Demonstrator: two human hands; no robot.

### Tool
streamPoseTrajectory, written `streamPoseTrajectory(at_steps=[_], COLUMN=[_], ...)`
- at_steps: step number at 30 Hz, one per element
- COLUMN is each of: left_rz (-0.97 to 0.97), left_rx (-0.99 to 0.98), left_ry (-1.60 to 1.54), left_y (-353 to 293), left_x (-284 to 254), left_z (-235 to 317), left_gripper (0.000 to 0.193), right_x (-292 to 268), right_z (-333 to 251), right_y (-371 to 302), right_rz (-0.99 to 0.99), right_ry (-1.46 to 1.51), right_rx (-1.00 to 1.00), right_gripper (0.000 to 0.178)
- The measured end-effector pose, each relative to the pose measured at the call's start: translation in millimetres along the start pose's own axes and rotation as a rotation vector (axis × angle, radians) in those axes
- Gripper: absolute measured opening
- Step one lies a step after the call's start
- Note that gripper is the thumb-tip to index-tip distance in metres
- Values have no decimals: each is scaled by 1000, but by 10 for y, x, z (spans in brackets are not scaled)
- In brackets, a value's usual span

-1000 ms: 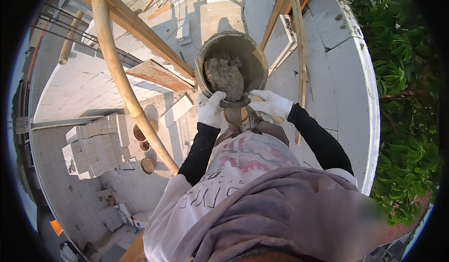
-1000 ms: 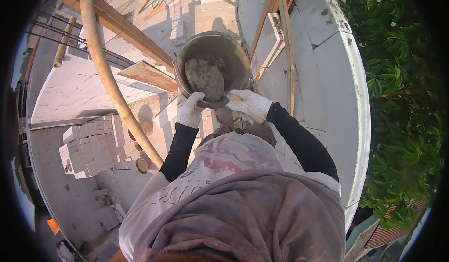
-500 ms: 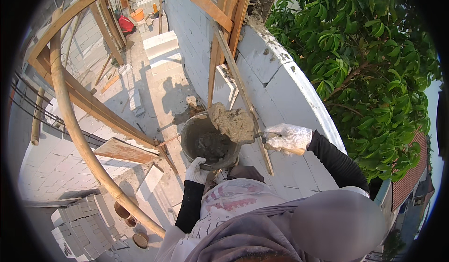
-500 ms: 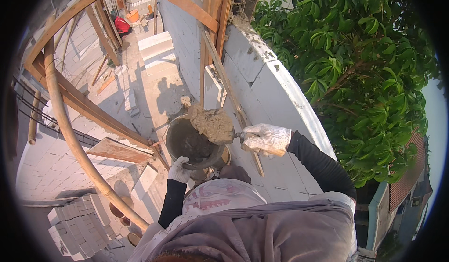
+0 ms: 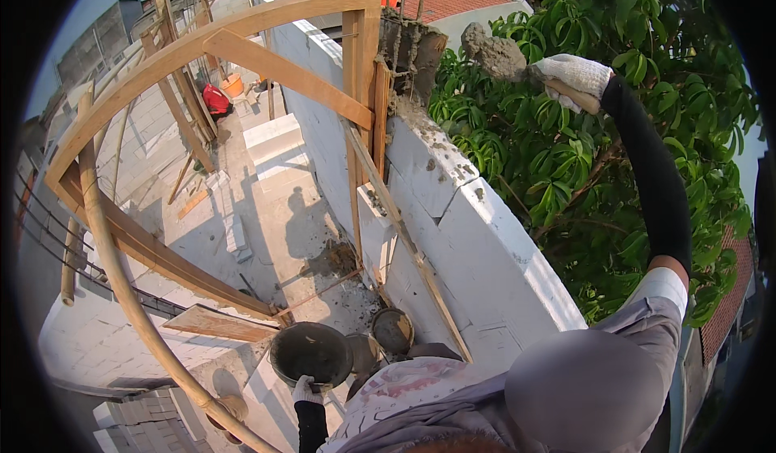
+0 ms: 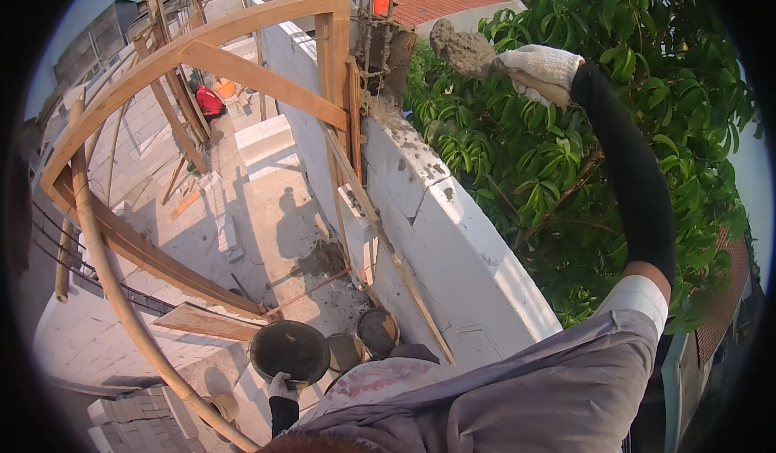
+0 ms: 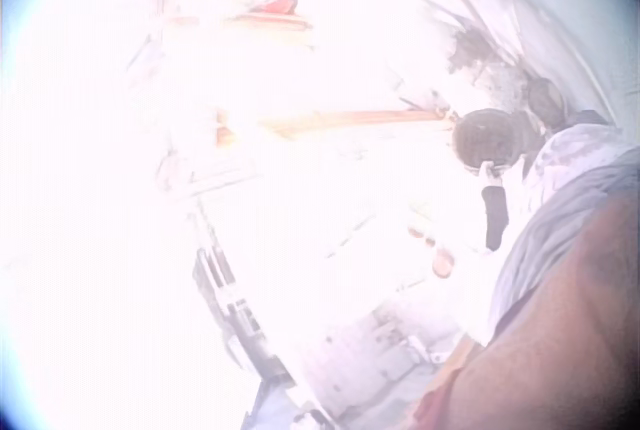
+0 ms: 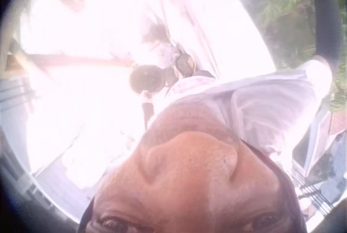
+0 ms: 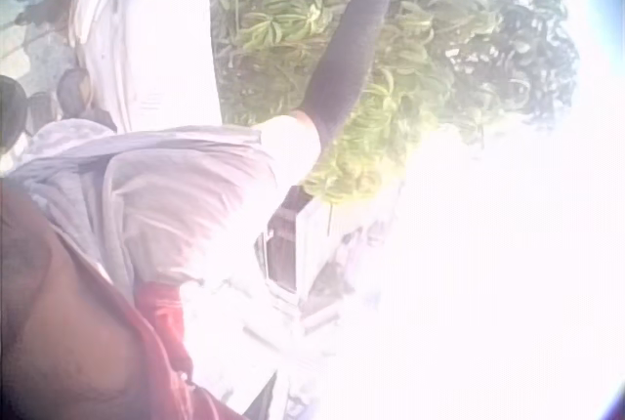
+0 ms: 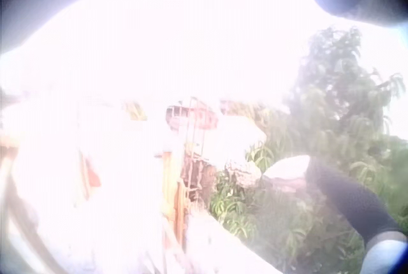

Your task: The person scoops mortar from a bucket with a trowel and applies it to a white wall, smoothing the surface. They repeatedly transfer mortar from the bucket to the wall, working along a section of the wall near wooden scaffolding.

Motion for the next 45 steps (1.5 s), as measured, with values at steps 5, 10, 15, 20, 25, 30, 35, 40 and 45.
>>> streamPoseTrajectory(at_steps=[5,10,15,20,25,30,35,40,45], left_rz=[58,31,-36,-6,-48,-29,-99,-161,-248], left_rx=[-69,12,-52,-157,-216,-205,-151,-157,-203], left_ry=[-103,-217,-233,-176,-61,-146,-38,-63,-47], left_y=[-492,-513,-367,-171,-250,-105,-401,-496,-417], left_x=[428,173,271,257,421,336,775,1047,1232], left_z=[139,-92,-534,-864,-820,-672,-405,-336,-424], left_gripper=[21,4,6,7,7,8,8,9,7], right_x=[-948,-425,-536,-478,-596,-294,-357,-100,203], right_z=[-483,-1533,-1115,-772,-269,-611,-644,-589,-537], right_y=[1457,2051,2217,2232,2170,2133,2129,1797,1445], right_rz=[272,367,324,292,484,266,336,363,386], right_ry=[-394,-637,-463,-263,-280,-553,-585,-576,-555], right_rx=[65,121,0,-59,-29,53,77,53,79], right_gripper=[48,62,48,45,45,43,42,43,45])
Point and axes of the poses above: each hand's wrist, its own y-axis towards the middle knuckle, its own x-axis out of the palm, z = x × y, the point moved 8 cm from there along y, towards the middle knuckle, and after that the axes turned 8 degrees about x, right-handed, at the moved point
